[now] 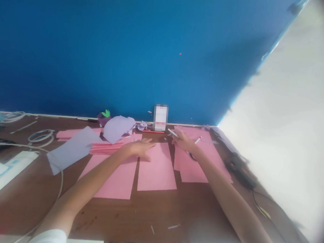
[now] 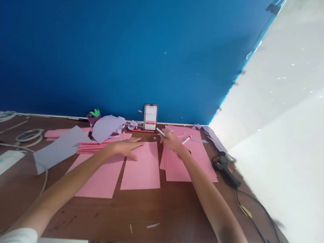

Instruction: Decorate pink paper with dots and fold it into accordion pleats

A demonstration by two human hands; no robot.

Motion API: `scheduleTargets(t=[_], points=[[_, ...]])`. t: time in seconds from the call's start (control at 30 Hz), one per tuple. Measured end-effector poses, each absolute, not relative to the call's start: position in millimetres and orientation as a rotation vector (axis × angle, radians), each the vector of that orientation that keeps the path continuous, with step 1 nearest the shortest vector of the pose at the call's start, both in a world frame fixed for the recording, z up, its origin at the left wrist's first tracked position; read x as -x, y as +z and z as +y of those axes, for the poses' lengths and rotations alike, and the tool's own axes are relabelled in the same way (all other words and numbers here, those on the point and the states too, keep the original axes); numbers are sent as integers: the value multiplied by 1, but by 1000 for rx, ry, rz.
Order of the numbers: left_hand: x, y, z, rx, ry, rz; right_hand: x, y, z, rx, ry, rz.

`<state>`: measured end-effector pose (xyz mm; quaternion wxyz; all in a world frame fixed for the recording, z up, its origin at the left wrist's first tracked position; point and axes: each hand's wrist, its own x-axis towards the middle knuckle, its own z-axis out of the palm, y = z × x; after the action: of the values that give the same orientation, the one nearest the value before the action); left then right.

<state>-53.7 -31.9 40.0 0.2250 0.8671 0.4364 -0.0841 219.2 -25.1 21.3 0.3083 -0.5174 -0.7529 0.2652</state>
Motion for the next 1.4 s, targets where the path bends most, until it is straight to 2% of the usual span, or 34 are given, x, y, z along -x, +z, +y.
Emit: scheduleTargets(t=[0.27,0.63,0.8,0.9,1.1,1.4], points=[[57,27,-26,-2423,-249,1189,-210,24,-30,1360,481,-2313],[54,33,-30,-2453,-342,1155,-219,-9,-13,1384,272,-2311],[52,32,-30,-2456,-291,1116,-220,-4,-13,1413,240,-2236],[49,34,-31,-2468,-79,1114,-220,7,-18,1450,254,-2168],[47,34,-22,-2350,610,1225,-216,27,-28,1362,331,-2124],[59,12,6,-2120,892,1442,-218,20,-23,1425,435,-1951]])
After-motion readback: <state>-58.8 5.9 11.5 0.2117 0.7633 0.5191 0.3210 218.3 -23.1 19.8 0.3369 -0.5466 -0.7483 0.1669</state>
